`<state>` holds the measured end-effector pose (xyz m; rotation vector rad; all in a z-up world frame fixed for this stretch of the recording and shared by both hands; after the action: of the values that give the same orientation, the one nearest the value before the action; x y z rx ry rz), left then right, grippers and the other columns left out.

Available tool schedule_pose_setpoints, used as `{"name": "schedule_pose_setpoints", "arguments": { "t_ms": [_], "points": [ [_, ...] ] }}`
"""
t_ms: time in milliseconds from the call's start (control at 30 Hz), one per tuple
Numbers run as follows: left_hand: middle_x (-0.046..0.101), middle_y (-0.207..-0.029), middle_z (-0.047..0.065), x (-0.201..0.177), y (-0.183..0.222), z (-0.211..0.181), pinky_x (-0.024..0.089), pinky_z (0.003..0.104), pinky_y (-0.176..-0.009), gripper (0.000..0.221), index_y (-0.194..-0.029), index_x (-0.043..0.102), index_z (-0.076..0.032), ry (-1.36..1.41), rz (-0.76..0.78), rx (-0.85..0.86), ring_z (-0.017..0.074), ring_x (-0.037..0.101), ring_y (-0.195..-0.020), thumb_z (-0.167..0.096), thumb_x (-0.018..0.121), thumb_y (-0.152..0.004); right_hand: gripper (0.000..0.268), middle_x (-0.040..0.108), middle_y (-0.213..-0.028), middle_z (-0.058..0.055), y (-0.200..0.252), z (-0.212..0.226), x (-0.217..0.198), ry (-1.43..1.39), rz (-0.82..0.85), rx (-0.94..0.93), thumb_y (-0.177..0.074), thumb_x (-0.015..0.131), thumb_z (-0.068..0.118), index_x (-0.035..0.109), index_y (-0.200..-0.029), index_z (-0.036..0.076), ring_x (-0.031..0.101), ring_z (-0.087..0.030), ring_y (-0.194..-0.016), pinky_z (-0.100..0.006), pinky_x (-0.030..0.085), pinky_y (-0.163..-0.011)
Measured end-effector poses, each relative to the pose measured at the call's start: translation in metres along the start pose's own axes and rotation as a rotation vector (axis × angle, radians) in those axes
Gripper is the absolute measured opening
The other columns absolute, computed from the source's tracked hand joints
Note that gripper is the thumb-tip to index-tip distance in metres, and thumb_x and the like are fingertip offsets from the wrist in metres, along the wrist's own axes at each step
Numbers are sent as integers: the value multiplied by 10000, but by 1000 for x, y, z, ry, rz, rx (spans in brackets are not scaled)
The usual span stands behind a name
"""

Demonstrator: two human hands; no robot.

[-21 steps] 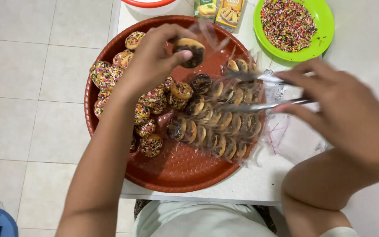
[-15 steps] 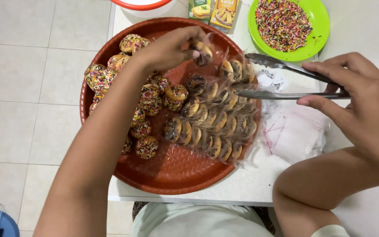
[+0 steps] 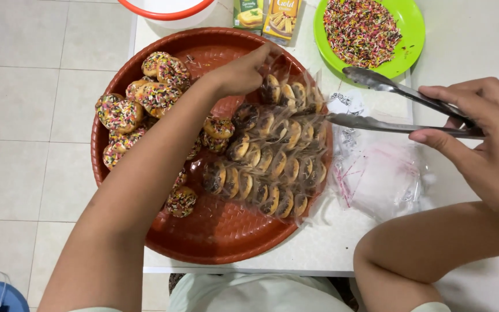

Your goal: Arranging various donuts on a tray and applying labels to packaged ones.

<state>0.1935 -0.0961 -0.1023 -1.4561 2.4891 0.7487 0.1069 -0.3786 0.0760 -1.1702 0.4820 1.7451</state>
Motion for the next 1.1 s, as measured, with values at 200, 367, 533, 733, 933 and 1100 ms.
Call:
{"name": "schedule_pose_setpoints", "arguments": {
  "t_ms": [200,367,533,733,933,1100],
  "points": [
    [611,-1356,89,17,5,-9,435,342,-641,478,-1159,543,-171,9,52,-123,198,570,-931,91,275,-862,550,543,-1278,-188,1,-14,-1,-26,-21,81,-963,797,103,674,-1484,-21,523,-241,-922,-357,464,-910],
    [512,-911,16,28,-3,-13,359,326,-613,225,-942,461,-179,-47,42,-88,158,462,-746,33,383,-940,552,553,-1273,-199,-1,-11,0,-9,0,64,-955,794,97,673,-1478,-29,565,-265,-911,-371,498,-889],
    [574,-1040,49,28,-4,-17,382,341,-599,264,-1119,527,-167,-119,67,-93,174,505,-776,-15,398,-946,560,552,-1242,-195,-1,-10,0,-11,-2,42,-942,809,98,679,-1470,-35,557,-249,-893,-353,507,-872],
    [216,-1659,232,-7,16,-23,269,501,-1225,739,-1594,113,1,-122,-178,-152,408,247,-1500,61,461,-944,552,556,-1246,-193,2,-15,-4,-6,-13,47,-968,797,98,672,-1488,-37,567,-256,-897,-363,490,-876],
    [529,-839,127,11,48,24,347,424,-580,98,-878,485,-42,-619,26,-415,274,489,-706,-58,445,-965,526,552,-1254,-183,2,-17,-3,-29,-1,101,-974,781,85,670,-1476,-24,553,-244,-907,-360,473,-877],
    [540,-1335,341,21,47,35,505,559,-876,487,-1418,419,39,-608,73,-363,477,557,-1205,-21,349,-939,539,543,-1244,-195,1,-15,-1,-14,2,75,-968,788,120,671,-1476,-18,582,-272,-917,-376,509,-885]
  ]
}}
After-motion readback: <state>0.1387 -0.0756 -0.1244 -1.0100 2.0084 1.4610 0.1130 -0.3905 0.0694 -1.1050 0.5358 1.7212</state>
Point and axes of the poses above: each hand's wrist, its own y-axis away from the middle knuckle, its own x-axis out of the palm, z = x × y, the point moved 10 cm from there along -y, towards the middle knuckle
